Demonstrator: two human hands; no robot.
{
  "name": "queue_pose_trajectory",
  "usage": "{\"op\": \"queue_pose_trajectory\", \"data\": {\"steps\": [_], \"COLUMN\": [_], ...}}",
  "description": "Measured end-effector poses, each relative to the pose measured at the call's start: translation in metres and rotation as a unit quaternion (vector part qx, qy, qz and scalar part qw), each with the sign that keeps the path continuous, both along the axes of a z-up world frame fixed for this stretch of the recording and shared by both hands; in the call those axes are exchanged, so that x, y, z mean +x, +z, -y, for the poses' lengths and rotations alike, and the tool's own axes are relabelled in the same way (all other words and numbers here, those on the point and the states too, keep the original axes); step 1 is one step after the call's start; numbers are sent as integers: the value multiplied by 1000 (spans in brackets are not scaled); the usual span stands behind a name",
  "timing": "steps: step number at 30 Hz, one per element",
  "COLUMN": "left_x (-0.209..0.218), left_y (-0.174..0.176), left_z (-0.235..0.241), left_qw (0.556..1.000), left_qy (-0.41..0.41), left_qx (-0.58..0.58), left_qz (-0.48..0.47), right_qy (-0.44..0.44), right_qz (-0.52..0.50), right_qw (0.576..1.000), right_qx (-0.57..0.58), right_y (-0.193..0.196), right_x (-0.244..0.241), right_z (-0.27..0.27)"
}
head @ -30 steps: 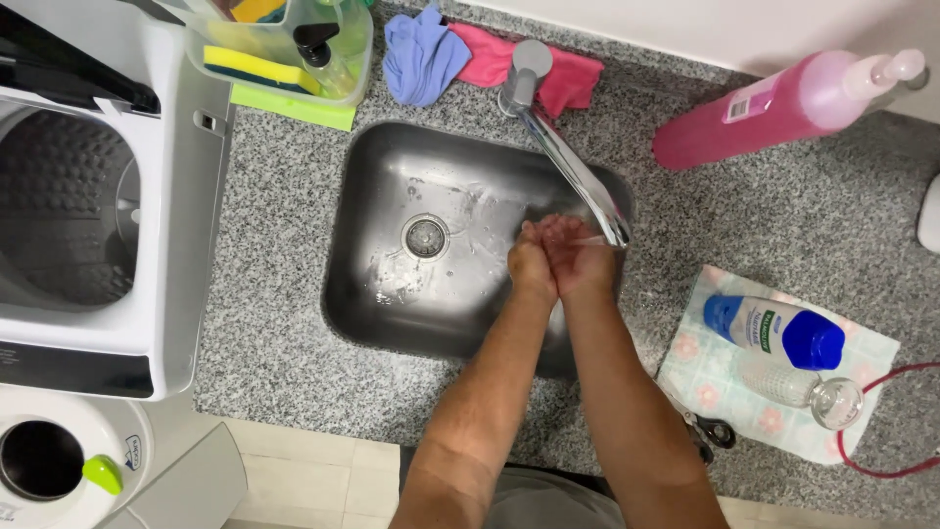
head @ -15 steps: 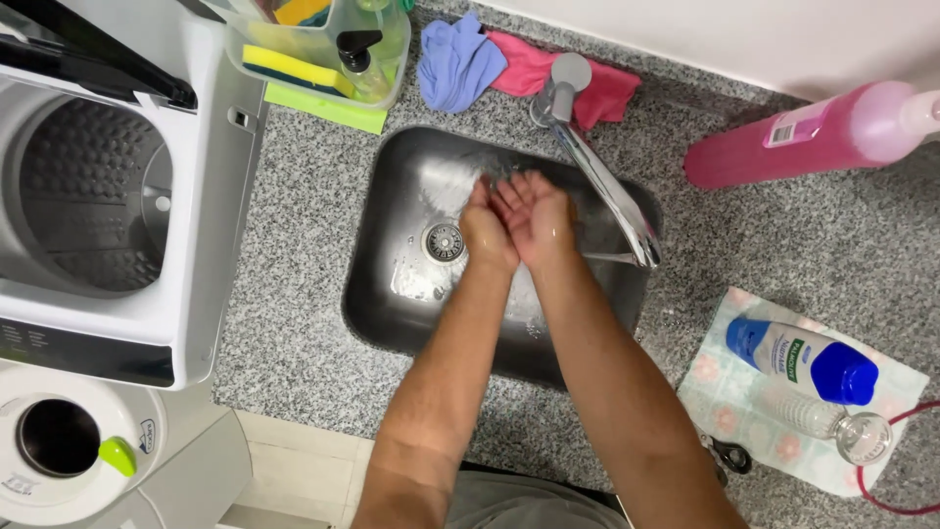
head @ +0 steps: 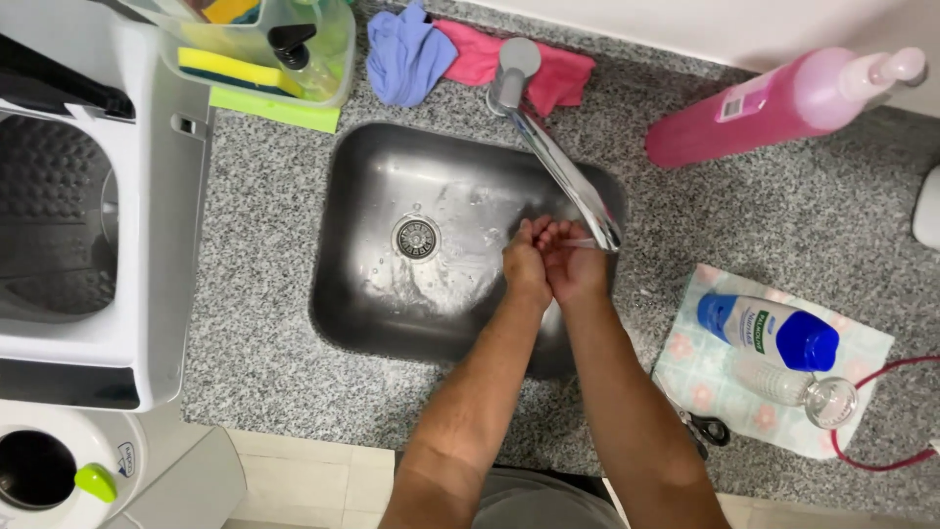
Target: Washing a plastic bottle with a sponge and soap, followed by a thorough hand washing in a sink.
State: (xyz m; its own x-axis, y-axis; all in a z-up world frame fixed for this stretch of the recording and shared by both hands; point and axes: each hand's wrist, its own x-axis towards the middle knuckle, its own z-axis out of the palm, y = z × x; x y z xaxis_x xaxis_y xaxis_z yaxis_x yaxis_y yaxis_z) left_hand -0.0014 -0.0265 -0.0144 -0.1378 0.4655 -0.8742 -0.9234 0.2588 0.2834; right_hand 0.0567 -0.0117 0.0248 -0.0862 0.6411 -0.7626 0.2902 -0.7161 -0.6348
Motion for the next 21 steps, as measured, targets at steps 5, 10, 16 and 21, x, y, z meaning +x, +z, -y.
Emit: {"op": "queue_pose_trajectory", "data": {"steps": [5,10,16,21], "left_x": [2,2,1,5], "left_y": [20,21,22,7], "left_z": [-9,-13,-9,10], "left_qw": [999,996,994,996], "left_qy": [-3,43,69,67], "left_qx": [18,37,73,57], "left_qz": [-42,-64,-46,8], "right_qy": [33,65,106,137], "right_qz": [18,30,50,67], "right_qw": [999,997,993,988], "right_qx": [3,0,2,4], "right_y": [3,1,5,13], "right_x": [6,5,3,1], "right_z": [-6,-18,-19,0]}}
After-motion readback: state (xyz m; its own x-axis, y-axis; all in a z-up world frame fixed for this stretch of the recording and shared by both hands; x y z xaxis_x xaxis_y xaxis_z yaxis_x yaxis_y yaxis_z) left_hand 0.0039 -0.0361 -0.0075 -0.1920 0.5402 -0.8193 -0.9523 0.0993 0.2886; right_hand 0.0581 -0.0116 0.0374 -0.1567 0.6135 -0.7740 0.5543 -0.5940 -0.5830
